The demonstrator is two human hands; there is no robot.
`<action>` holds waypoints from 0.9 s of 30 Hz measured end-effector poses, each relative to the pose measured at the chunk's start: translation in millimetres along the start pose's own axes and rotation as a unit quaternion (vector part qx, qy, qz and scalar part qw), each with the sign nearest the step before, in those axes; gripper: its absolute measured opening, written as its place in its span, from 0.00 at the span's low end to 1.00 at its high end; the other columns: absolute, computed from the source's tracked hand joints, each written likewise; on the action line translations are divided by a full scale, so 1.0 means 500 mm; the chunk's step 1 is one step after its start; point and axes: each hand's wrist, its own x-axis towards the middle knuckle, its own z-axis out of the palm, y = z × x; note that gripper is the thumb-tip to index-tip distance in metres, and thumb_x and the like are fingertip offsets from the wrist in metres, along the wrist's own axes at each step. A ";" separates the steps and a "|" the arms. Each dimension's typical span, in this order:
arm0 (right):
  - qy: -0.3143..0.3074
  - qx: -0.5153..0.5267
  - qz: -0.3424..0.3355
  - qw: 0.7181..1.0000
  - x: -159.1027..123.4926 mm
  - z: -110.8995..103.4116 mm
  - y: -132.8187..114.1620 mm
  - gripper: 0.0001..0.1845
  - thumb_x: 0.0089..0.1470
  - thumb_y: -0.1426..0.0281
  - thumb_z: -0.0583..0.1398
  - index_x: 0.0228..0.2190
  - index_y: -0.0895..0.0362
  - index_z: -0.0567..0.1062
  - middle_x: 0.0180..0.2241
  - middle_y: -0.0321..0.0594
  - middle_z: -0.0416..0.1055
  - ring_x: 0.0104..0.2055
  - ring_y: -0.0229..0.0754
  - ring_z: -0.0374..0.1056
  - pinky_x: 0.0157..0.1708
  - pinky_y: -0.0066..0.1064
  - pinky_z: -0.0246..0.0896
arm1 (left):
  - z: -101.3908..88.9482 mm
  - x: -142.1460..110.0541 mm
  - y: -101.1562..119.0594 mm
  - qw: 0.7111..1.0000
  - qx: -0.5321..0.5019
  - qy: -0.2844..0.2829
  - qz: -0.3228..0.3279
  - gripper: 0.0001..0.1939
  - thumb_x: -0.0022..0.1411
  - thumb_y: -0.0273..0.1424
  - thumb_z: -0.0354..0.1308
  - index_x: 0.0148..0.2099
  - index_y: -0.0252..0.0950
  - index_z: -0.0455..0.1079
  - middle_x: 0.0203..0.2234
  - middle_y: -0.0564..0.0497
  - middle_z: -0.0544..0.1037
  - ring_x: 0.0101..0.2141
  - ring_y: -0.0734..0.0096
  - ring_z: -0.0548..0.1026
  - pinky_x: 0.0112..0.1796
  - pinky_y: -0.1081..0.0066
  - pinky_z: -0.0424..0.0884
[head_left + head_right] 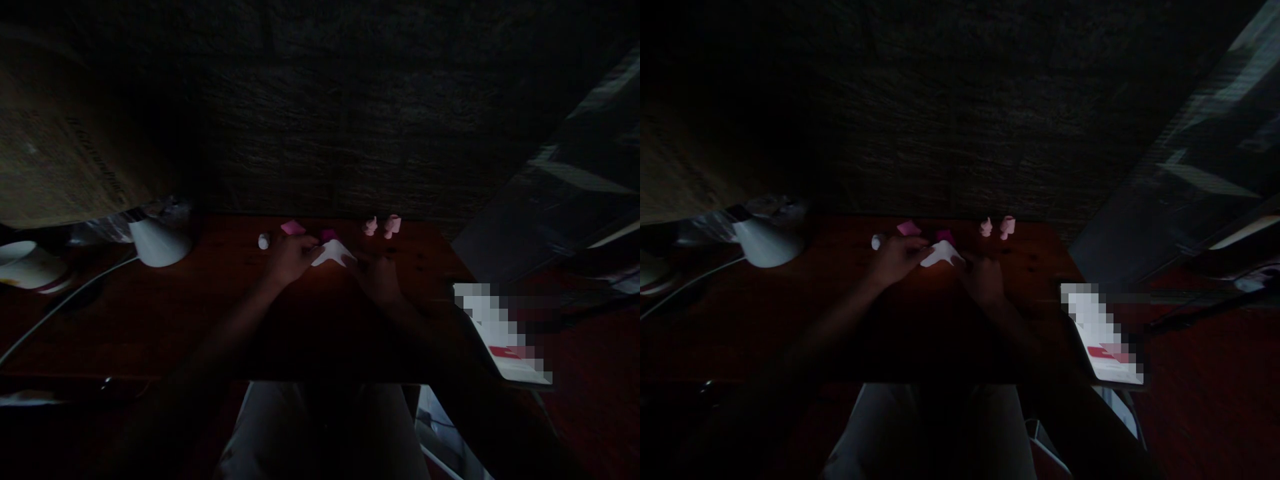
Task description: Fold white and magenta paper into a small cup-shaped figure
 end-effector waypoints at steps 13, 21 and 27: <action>-0.005 0.003 0.014 1.000 0.003 0.000 -0.004 0.13 0.63 0.64 0.59 0.38 0.55 0.84 0.33 0.45 0.83 0.34 0.47 0.79 0.32 0.30 0.63 | -0.001 0.000 -0.009 0.998 -0.054 -0.041 0.012 0.11 0.65 0.37 0.57 0.40 0.37 0.79 0.34 0.50 0.85 0.33 0.66 0.80 0.35 0.70 0.71; -0.020 0.022 0.013 0.999 0.004 0.000 0.000 0.14 0.62 0.61 0.61 0.42 0.54 0.83 0.33 0.43 0.82 0.34 0.46 0.78 0.34 0.31 0.65 | -0.023 -0.001 -0.001 0.998 -0.032 -0.046 0.023 0.15 0.62 0.44 0.59 0.36 0.38 0.79 0.30 0.51 0.83 0.31 0.65 0.79 0.33 0.69 0.72; -0.022 0.061 0.013 0.998 0.003 -0.005 -0.001 0.21 0.59 0.56 0.63 0.48 0.54 0.80 0.41 0.43 0.82 0.38 0.47 0.78 0.40 0.33 0.69 | -0.082 0.006 -0.072 0.968 0.134 0.183 -0.107 0.18 0.64 0.43 0.58 0.48 0.35 0.76 0.46 0.39 0.82 0.48 0.51 0.77 0.49 0.58 0.72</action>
